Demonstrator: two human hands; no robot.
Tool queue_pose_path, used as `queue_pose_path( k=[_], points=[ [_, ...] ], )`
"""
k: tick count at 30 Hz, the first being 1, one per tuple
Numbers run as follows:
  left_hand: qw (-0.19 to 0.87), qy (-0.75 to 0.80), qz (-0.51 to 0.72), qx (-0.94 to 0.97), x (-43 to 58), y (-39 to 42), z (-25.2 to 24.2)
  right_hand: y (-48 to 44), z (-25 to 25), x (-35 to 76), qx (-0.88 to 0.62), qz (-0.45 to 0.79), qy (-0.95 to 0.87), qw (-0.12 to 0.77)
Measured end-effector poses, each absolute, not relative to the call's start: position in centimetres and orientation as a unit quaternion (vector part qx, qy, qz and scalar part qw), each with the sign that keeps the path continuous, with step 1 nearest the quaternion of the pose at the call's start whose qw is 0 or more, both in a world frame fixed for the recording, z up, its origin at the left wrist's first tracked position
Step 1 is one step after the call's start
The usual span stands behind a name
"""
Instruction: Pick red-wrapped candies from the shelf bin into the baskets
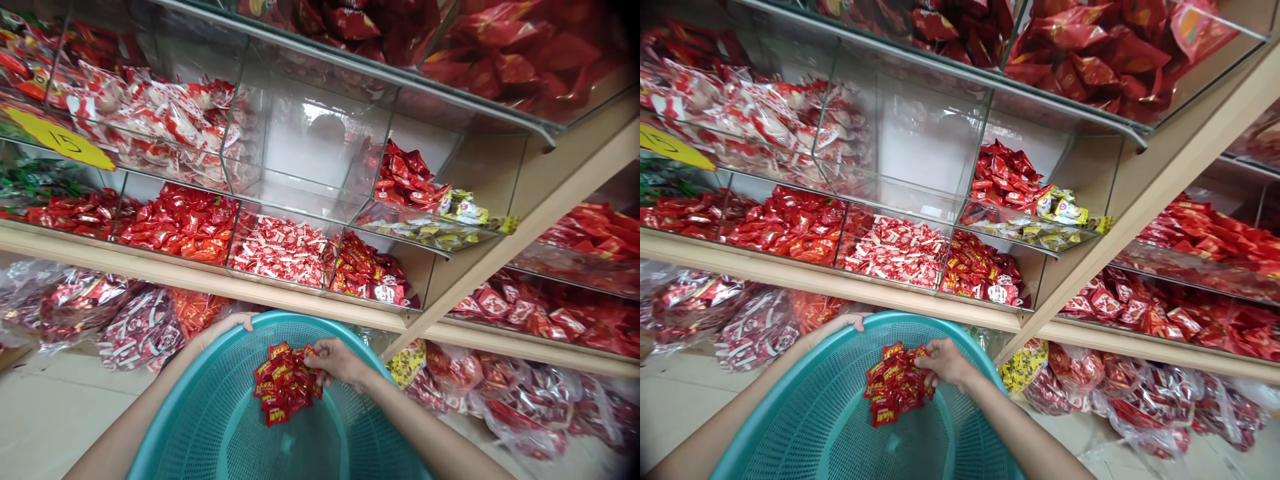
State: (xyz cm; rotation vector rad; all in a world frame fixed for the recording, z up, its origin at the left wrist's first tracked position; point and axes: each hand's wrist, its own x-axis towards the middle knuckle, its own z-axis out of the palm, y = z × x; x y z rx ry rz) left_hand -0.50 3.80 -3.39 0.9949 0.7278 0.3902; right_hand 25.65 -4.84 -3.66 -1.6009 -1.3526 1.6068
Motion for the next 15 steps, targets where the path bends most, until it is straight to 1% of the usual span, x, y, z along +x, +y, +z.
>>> queue_pose_path(
  k=[3,7,10,15],
  points=[
    [0.805,0.332,0.180,0.458,-0.7,4.0,-3.9,-4.7,-4.3,25.7,-0.568,0.604,-0.503,0.244],
    [0.812,0.321,0.173,0.456,-1.2,4.7,-5.2,-4.3,-4.2,25.2,-0.560,0.615,-0.511,0.219],
    [0.813,0.322,0.168,0.456,-1.3,5.2,-6.0,-3.9,-3.6,24.9,-0.582,0.600,-0.511,0.197],
    [0.818,0.306,0.177,0.454,-1.1,5.3,-5.8,-3.1,-3.1,24.7,-0.604,0.572,-0.521,0.190]
  ],
)
